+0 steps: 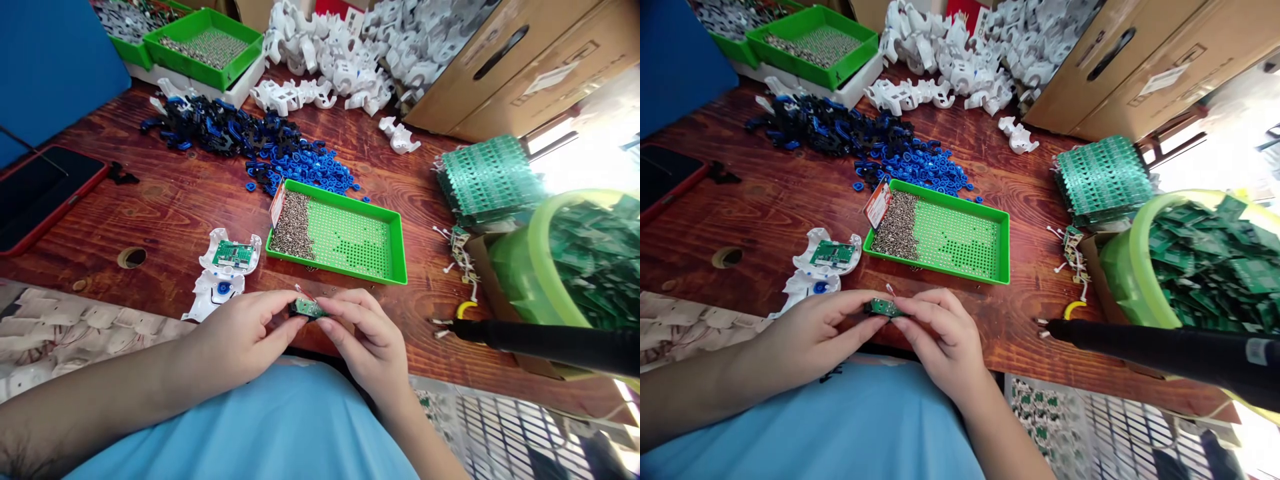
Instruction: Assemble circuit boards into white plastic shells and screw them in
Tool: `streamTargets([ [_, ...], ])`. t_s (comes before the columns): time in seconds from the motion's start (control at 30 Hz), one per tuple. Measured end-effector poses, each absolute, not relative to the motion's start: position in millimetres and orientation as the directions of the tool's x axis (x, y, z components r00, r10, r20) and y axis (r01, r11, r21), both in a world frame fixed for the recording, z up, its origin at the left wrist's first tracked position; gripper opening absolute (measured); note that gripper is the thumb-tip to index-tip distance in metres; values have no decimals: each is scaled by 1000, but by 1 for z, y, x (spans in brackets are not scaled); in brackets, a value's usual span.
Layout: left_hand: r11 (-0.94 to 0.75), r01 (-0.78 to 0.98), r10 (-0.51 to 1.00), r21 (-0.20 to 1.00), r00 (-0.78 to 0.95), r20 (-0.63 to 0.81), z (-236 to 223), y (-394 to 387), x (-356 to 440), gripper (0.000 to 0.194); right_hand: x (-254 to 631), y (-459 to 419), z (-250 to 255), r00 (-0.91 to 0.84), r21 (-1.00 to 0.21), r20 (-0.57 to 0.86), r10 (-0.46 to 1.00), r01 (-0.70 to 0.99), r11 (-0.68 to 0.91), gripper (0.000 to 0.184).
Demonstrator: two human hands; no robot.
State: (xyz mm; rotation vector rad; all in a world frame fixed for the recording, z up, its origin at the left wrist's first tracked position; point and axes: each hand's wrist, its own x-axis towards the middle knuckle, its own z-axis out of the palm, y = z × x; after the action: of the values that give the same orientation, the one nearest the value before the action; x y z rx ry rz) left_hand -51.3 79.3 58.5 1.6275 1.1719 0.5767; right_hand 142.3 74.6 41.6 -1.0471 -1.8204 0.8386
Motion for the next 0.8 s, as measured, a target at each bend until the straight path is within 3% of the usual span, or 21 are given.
streamTargets([
  [0.23,24,354,873,935,448,-192,59,81,-53,19,141,77,46,-310,-822,347,885,354,446,34],
  [0.37,75,351,854,933,461,-242,60,81,-53,21,137,76,50,-275,-856,291,916,354,378,22],
  [0.67,35,401,863,916,450,-230,60,82,-51,21,132,73,48,-266,-861,238,934,387,330,15],
  [0.8,125,290,863,949,439,-248,54,81,-51,23,130,70,46,-252,-845,252,934,413,340,14],
])
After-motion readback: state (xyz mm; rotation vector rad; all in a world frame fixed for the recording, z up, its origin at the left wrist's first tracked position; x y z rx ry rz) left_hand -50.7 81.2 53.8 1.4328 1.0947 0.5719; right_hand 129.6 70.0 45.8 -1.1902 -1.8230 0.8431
